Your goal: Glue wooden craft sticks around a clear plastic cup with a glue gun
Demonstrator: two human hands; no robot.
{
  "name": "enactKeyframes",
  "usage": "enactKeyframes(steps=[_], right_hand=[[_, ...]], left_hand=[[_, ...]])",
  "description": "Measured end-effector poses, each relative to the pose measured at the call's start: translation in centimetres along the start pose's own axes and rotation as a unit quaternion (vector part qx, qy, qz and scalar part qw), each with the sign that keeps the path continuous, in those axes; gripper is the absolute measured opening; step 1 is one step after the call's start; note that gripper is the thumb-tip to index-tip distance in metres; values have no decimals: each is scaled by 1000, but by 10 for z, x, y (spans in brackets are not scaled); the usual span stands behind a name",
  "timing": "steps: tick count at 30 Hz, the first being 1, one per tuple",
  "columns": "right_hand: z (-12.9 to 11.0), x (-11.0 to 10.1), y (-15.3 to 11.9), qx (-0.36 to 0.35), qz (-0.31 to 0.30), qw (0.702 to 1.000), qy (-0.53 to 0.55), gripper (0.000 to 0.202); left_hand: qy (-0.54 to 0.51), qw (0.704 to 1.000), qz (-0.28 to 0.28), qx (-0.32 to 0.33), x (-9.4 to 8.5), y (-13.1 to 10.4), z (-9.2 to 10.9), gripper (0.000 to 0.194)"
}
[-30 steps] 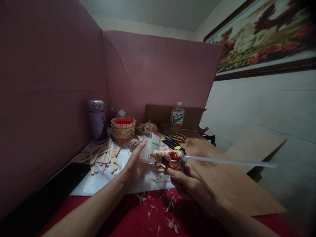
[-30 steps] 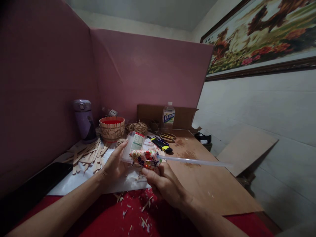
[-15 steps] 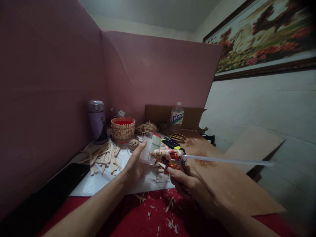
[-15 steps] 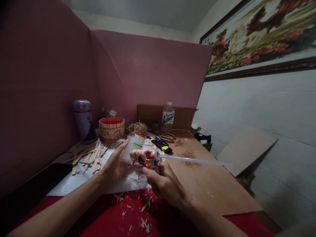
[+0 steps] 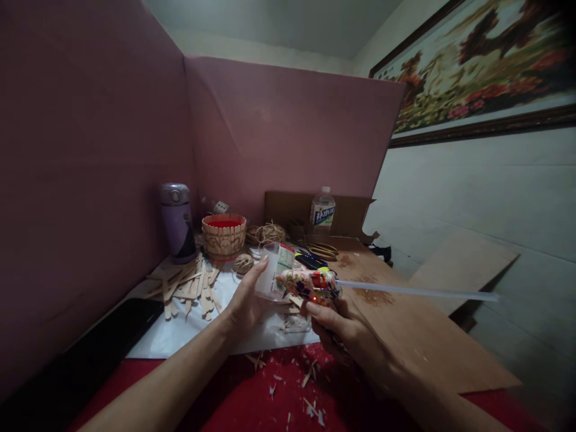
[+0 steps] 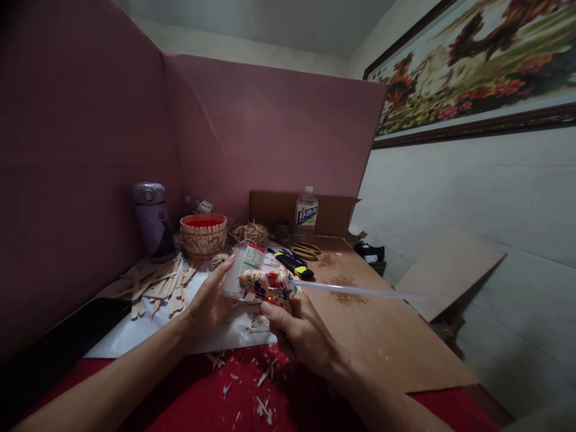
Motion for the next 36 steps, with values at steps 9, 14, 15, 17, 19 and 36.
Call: enactKeyframes(steps=[9, 14, 15, 17, 19, 36], right_hand=[[-2, -2, 3, -12, -6, 1000, 1, 52], [-2, -2, 5, -16, -21, 1000, 3, 55], [-3, -2, 5, -17, -21, 1000, 6, 55], [-3, -2, 4, -14, -9, 1000, 14, 54], [-3, -3, 2, -4, 7, 1000, 24, 53], [0, -5, 6, -17, 5, 999, 48, 52]], left_hand=[[31, 999, -1, -9, 5, -4, 0, 55], [33, 999, 9, -13, 5, -5, 0, 50], [30, 999, 11, -15, 6, -6, 0, 50], [26, 999, 13, -19, 7, -6, 0, 49], [27, 999, 15, -17, 8, -6, 0, 49], [31, 999, 17, 8, 8, -5, 3, 41]])
Point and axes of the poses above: each hand's wrist, its own y-axis towards the middle knuckle, its own x-axis out of the palm, z = x × y, the point moved 6 cm from there along y, towards the middle knuckle, and after that the axes turned 4 degrees about -z, right-handed, at the moved point
